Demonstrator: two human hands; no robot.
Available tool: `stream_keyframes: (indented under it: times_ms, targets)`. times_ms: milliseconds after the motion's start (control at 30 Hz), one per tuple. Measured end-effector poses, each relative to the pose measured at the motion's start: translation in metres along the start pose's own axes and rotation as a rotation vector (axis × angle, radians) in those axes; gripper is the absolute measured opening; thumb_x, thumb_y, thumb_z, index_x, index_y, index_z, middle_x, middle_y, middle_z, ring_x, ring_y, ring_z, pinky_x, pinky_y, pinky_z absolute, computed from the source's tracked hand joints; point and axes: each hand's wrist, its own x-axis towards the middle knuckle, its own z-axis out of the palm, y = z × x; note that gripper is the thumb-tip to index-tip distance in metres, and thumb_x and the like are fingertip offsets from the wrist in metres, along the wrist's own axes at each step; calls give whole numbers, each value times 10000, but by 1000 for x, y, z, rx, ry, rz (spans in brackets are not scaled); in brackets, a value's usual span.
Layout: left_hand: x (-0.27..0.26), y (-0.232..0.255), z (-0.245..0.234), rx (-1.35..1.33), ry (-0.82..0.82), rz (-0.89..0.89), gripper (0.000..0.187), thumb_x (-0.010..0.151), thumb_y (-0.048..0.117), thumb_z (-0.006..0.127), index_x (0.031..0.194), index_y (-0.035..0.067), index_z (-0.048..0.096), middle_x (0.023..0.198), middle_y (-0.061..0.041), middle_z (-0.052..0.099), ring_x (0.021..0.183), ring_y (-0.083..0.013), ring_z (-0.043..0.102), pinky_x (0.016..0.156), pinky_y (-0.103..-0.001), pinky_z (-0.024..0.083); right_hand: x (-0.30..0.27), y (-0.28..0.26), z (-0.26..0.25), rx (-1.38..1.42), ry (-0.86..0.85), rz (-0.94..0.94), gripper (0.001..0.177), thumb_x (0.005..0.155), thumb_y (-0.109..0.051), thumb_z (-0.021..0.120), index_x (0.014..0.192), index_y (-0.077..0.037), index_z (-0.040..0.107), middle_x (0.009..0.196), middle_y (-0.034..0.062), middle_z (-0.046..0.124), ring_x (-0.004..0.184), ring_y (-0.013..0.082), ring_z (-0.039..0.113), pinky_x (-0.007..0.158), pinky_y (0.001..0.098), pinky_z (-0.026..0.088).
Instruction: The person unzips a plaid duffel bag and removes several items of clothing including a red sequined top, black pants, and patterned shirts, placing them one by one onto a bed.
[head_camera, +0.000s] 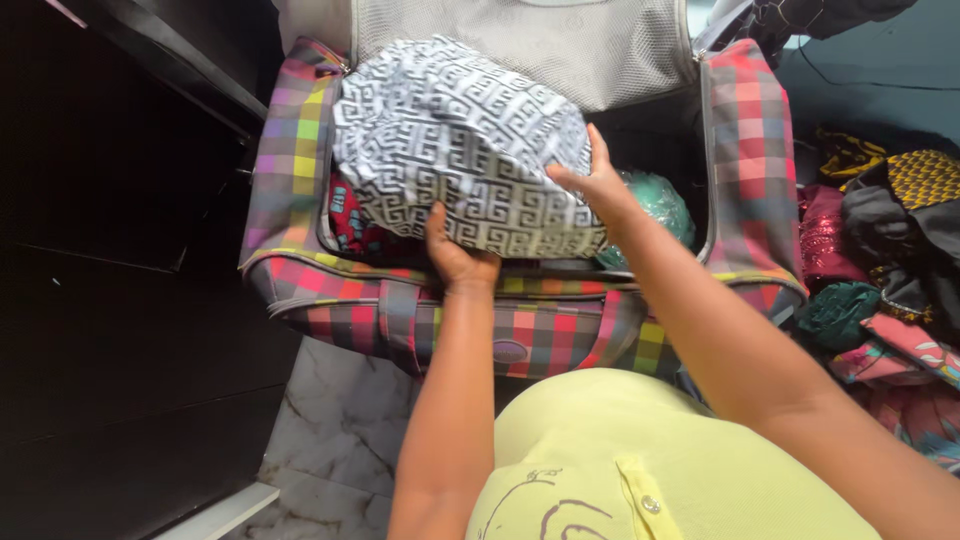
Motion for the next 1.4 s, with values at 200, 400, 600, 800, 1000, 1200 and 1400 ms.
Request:
stream_keyframes:
  times_ms: [200, 400, 600, 800, 1000, 1200, 1400]
  targets:
    - [-35, 16, 13, 104, -255, -73, 727, 884, 579, 743, 1459, 158, 596, 1346, -2, 670, 1218, -262, 624, 1011, -488, 498, -9, -45, -15, 519, -195, -65, 780, 685, 2, 752, 1436, 61, 552, 1261, 144, 698, 1086, 231, 705, 1021, 372, 556]
    - [-69, 46, 74, -54, -440, -104, 884, 789, 726, 645, 1445, 142, 541, 1392, -77, 608, 1237, -307, 601, 1033, -542, 510, -49, -95, -59, 571, -251, -10, 833, 706, 5, 657, 1526, 13, 508, 1258, 112, 716, 1081, 204, 708, 999, 329, 552]
    - [-79, 15, 100, 191, -648, -275, 787, 834, 626, 666, 1421, 111, 566, 1351, -93, 642, 1197, -292, 635, 1022, -520, 531, -116, -137, -139, 340, -210, -245, 907, 667, 41, 664, 1563, -7, 535, 1386, 108, 673, 1275, 225, 670, 1116, 349, 527]
    - [-84, -47, 85, 234, -603, -388, 690, 879, 525, 687, 1397, 79, 590, 1310, -109, 676, 1158, -277, 670, 1011, -499, 552, -153, -90, -261, 387, -186, -292, 802, 659, 61, 660, 1457, 16, 590, 1289, 97, 719, 1140, 222, 701, 1066, 333, 547]
    - [-105, -205, 91, 375, -634, -757, 593, 925, 425, 709, 1373, 48, 615, 1269, -125, 710, 1119, -262, 705, 1000, -477, 573, -247, -40, -432, 106, 253, -251, 790, 717, 7, 569, 1505, 68, 560, 1431, 121, 668, 1289, 217, 645, 1114, 344, 508]
    - [-124, -402, 123, 535, -549, -1127, 463, 932, 293, 718, 1244, -47, 686, 1128, -157, 768, 977, -253, 753, 921, -429, 607, -309, -29, -580, 39, 334, -65, 857, 685, -28, 529, 1540, -30, 578, 1358, 80, 689, 1182, 201, 667, 1078, 327, 519]
    - [-105, -566, 83, 1023, -337, -990, 566, 788, 312, 794, 1194, -71, 702, 1058, -196, 765, 899, -305, 744, 836, -422, 612, -297, 44, -710, -559, 619, 186, 774, 770, -96, 641, 1537, -124, 542, 1291, 164, 653, 1112, 293, 626, 954, 404, 499]
